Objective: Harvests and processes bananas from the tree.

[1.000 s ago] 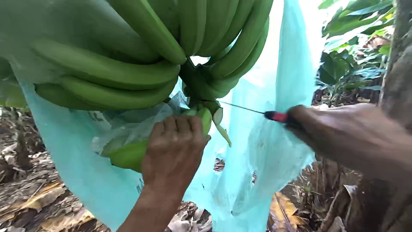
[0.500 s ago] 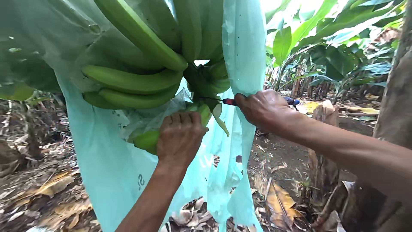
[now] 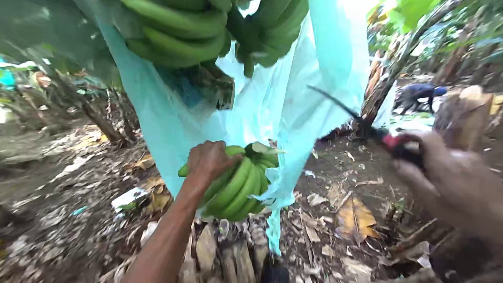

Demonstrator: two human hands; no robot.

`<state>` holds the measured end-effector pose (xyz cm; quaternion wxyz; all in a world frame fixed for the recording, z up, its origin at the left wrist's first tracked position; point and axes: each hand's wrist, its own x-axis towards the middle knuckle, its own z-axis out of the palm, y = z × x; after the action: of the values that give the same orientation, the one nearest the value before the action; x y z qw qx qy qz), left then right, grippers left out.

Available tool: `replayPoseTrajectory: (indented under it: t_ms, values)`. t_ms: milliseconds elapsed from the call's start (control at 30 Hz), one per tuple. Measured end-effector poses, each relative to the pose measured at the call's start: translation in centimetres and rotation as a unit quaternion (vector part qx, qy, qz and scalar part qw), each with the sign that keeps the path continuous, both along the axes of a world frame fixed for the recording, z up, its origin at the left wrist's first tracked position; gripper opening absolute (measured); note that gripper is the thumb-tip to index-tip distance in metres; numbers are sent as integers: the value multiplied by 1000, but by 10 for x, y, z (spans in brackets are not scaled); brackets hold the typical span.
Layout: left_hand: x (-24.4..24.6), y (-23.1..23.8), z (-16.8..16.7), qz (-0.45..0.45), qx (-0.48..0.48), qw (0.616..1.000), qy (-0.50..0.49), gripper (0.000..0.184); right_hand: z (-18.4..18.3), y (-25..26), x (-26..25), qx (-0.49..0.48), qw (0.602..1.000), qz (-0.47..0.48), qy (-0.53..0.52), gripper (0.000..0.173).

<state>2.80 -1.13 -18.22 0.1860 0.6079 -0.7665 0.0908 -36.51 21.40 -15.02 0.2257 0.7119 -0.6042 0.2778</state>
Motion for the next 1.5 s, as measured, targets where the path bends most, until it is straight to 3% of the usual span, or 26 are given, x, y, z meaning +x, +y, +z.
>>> replayPoseTrajectory:
  t_ms: [67, 100, 167, 233, 300, 367, 533, 633, 767, 1133, 1200, 1333, 1367, 1500]
  values:
    - [-14, 22, -51, 4, 78, 997, -20, 66, -78, 12, -11, 89, 968, 137, -193, 47]
    - [-16, 38, -77, 11, 110, 994, -23, 65, -121, 15, -15, 126, 916, 203, -323, 41]
    - [-12, 72, -126, 33, 149, 988, -12, 61, -210, 22, -17, 139, 755, 270, -582, 33]
    - [-5, 107, -165, 72, 181, 981, 0, 61, -301, 33, -15, 108, 604, 230, -756, 26]
    - [-1, 140, -193, 112, 218, 969, 12, 63, -383, 52, -5, 117, 510, 137, -841, 23]
    - [2, 164, -215, 145, 260, 955, 10, 67, -438, 73, 14, 184, 449, 54, -873, 27]
    - [22, 204, -265, 210, 325, 922, 6, 66, -492, 86, 89, 387, 321, 24, -864, 33]
    - [40, 226, -286, 253, 343, 904, 29, 66, -500, 66, 137, 478, 307, 67, -820, 35]
    - [62, 249, -308, 283, 343, 893, 65, 66, -508, 41, 187, 556, 322, 132, -755, 33]
    - [93, 258, -339, 326, 380, 855, 133, 65, -528, -8, 239, 647, 379, 135, -648, 29]
    - [95, 253, -344, 332, 389, 848, 140, 64, -528, -7, 253, 668, 367, 127, -635, 31]
    - [98, 247, -365, 354, 400, 834, 137, 65, -510, 7, 284, 678, 253, 76, -685, 36]
    - [96, 247, -371, 359, 405, 830, 136, 66, -508, 11, 287, 675, 241, 65, -695, 36]
    - [85, 243, -385, 371, 418, 819, 132, 64, -501, 17, 296, 674, 259, 31, -691, 35]
